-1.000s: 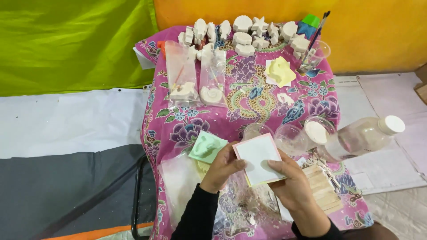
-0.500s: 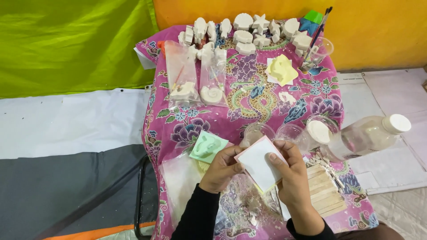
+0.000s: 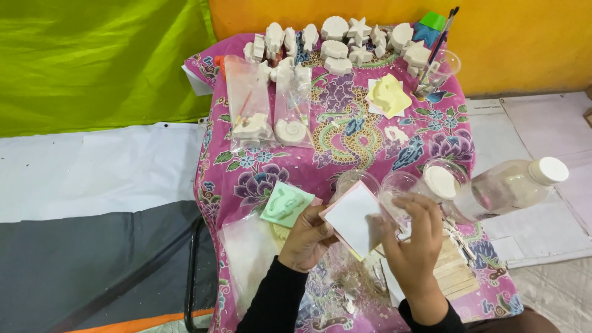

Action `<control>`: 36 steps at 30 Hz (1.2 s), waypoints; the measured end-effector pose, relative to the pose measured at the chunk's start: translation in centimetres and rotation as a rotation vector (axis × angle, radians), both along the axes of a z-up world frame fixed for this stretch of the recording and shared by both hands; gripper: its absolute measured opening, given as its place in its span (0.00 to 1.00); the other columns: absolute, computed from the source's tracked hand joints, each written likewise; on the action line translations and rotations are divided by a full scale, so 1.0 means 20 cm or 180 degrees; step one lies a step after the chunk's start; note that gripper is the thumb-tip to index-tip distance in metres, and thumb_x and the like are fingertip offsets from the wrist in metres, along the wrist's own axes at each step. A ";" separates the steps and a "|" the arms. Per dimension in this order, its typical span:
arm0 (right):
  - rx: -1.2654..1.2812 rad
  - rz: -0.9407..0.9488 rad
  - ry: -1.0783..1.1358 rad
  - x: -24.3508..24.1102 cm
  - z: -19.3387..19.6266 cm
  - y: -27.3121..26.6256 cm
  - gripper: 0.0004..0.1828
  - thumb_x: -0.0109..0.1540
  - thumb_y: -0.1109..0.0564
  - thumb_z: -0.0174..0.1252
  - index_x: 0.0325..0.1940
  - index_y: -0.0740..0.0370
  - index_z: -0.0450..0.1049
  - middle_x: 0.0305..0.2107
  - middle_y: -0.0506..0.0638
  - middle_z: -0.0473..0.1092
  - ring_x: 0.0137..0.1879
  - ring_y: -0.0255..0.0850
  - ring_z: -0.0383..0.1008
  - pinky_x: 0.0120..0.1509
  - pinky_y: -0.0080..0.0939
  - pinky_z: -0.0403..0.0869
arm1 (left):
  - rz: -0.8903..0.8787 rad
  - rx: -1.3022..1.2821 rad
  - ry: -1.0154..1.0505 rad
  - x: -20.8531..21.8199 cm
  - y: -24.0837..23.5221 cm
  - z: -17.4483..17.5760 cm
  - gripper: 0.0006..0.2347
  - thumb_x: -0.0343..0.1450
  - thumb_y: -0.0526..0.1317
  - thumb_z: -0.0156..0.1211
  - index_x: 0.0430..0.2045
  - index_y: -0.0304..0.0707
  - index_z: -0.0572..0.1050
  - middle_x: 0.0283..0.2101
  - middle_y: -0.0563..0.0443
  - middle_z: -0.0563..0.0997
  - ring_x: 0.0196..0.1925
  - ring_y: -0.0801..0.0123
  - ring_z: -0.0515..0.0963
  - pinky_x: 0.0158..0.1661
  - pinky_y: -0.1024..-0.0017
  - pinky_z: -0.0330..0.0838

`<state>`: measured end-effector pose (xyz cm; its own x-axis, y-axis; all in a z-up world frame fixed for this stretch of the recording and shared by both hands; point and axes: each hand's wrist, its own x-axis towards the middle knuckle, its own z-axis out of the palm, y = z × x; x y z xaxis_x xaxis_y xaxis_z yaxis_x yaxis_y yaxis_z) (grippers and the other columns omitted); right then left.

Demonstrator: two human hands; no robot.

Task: The person cleans the edges of a small white figure using a wooden stick. They then handle various craft supplies including silicone molds and a plastic bag on a decorated table.

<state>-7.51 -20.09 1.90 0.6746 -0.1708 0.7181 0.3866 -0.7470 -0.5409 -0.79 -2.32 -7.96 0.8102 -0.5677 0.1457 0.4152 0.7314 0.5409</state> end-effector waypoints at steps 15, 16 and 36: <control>-0.1103 0.0120 -0.0198 -0.04 0.13 0.14 0.11 0.60 0.53 0.68 0.44 0.57 0.77 0.43 0.49 0.75 0.48 0.43 0.75 0.56 0.46 0.63 | 0.0124 -0.0041 -0.0206 -0.01 -0.04 0.13 0.06 0.67 0.39 0.74 0.31 0.38 0.83 0.53 0.52 0.80 0.40 0.70 0.76 0.35 0.74 0.72; -0.1063 0.0202 -0.0208 -0.04 0.14 0.14 0.07 0.61 0.56 0.65 0.42 0.57 0.78 0.43 0.48 0.76 0.48 0.43 0.76 0.57 0.46 0.62 | 0.0097 -0.0090 -0.0195 -0.02 -0.03 0.14 0.08 0.66 0.38 0.74 0.34 0.35 0.83 0.56 0.50 0.80 0.51 0.62 0.82 0.45 0.65 0.84; 0.0122 0.0181 -0.0158 -0.07 0.09 0.02 0.05 0.64 0.62 0.60 0.38 0.69 0.77 0.35 0.58 0.78 0.44 0.48 0.80 0.53 0.44 0.78 | -0.0032 -0.0323 0.0190 0.00 -0.03 -0.02 0.14 0.68 0.37 0.74 0.47 0.44 0.82 0.53 0.47 0.83 0.57 0.60 0.81 0.51 0.64 0.83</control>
<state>-8.94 -19.65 3.61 0.6476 -0.1615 0.7447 0.4548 -0.7022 -0.5478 -0.83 -2.89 -8.35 0.8135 -0.5606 0.1546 0.4520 0.7768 0.4385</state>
